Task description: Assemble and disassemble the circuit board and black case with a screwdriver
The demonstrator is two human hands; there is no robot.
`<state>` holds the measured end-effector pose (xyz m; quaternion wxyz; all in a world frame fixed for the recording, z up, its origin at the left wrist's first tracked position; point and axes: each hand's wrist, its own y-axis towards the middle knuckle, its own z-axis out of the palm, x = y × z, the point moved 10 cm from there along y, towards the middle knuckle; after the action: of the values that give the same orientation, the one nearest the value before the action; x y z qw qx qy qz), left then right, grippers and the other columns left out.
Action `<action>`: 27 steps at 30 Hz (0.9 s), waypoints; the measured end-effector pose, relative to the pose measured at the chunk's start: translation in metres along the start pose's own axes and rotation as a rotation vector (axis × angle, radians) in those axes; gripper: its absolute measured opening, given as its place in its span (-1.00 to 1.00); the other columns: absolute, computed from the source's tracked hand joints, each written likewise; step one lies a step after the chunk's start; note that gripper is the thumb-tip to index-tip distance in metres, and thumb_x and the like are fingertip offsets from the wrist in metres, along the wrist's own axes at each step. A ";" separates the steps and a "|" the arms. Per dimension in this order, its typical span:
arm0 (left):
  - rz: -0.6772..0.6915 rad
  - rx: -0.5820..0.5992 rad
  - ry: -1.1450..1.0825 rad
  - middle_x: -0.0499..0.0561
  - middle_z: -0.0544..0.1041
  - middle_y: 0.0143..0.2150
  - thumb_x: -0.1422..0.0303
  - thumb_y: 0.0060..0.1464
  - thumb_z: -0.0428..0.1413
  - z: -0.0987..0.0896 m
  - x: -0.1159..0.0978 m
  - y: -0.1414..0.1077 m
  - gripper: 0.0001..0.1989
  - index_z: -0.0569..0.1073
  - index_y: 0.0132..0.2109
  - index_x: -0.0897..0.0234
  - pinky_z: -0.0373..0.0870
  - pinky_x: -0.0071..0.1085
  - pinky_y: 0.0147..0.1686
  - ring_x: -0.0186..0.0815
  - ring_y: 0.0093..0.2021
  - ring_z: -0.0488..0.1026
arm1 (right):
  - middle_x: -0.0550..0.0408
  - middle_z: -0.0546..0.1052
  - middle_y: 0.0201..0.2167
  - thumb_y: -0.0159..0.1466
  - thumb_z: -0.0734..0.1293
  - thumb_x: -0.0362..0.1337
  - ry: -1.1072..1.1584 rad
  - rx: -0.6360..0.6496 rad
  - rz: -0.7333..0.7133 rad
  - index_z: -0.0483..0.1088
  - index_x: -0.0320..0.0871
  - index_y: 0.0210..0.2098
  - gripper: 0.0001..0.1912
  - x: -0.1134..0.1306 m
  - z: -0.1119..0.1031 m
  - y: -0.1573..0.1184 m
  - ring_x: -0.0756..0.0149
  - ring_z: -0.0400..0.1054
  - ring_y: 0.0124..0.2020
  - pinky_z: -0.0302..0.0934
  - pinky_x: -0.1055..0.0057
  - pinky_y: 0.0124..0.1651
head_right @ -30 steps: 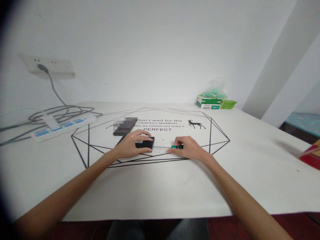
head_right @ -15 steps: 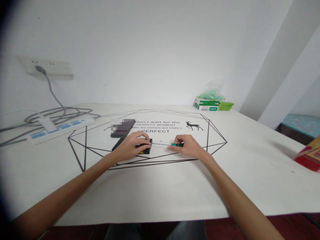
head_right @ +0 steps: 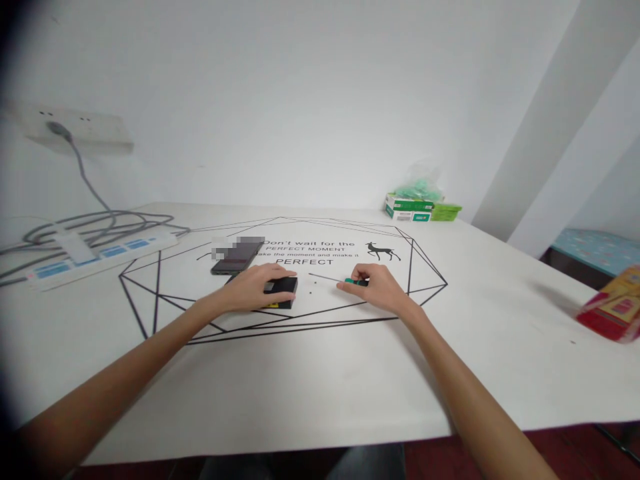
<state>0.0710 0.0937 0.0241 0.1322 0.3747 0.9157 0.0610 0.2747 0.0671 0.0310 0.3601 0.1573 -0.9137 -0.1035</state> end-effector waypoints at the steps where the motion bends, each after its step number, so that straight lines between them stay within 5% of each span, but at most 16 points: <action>1: -0.009 0.055 -0.033 0.11 0.46 0.08 -0.11 0.01 0.09 0.000 0.006 -0.006 -0.32 0.37 0.17 0.18 0.26 -0.27 0.04 -0.08 0.07 0.38 | 0.20 0.28 -0.60 0.12 0.34 0.10 -0.009 0.000 0.001 0.22 -0.13 -0.57 -0.55 -0.001 0.000 0.000 0.41 0.11 -0.54 -0.03 0.44 -0.46; 4: 0.019 0.149 -0.070 0.10 0.38 0.17 -0.12 -0.08 0.14 -0.002 0.013 -0.019 -0.20 0.28 0.24 0.16 0.21 -0.31 0.10 -0.10 0.13 0.33 | 0.20 0.29 -0.59 0.11 0.34 0.11 -0.010 0.013 -0.012 0.22 -0.13 -0.57 -0.55 -0.002 0.004 0.001 0.41 0.12 -0.53 -0.02 0.44 -0.46; 11: -0.074 0.086 0.127 0.13 0.45 0.04 -0.12 -0.01 0.06 -0.001 0.015 -0.017 -0.29 0.32 0.20 0.18 0.28 -0.26 -0.02 -0.06 0.04 0.37 | 0.22 0.27 -0.68 0.26 0.17 0.11 -0.044 0.035 -0.002 0.22 -0.12 -0.55 -0.54 -0.001 0.010 -0.001 0.40 0.12 -0.60 -0.01 0.43 -0.47; 19: -0.360 0.017 0.446 0.31 0.33 0.09 -0.14 0.11 -0.17 -0.012 0.019 -0.022 -0.26 0.08 0.33 0.13 0.32 -0.19 -0.27 0.07 -0.18 0.47 | 0.20 0.35 -0.62 0.34 0.04 0.08 -0.121 -0.060 0.033 0.23 -0.11 -0.44 -0.55 -0.006 0.002 -0.001 0.37 0.21 -0.56 0.04 0.44 -0.43; 27: -0.592 -0.052 0.379 0.35 0.29 0.06 -0.04 0.14 -0.13 -0.012 0.018 -0.030 -0.34 0.17 0.26 0.25 0.33 -0.22 -0.25 0.06 -0.15 0.47 | 0.20 0.40 -0.60 0.08 0.33 0.20 -0.298 -0.065 0.108 0.37 -0.11 -0.43 -0.54 0.006 0.022 0.003 0.36 0.25 -0.54 0.01 0.45 -0.44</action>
<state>0.0356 0.0848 0.0256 -0.0188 0.0716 0.9909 0.1121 0.2543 0.0694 0.0199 0.2306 0.0790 -0.9603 -0.1355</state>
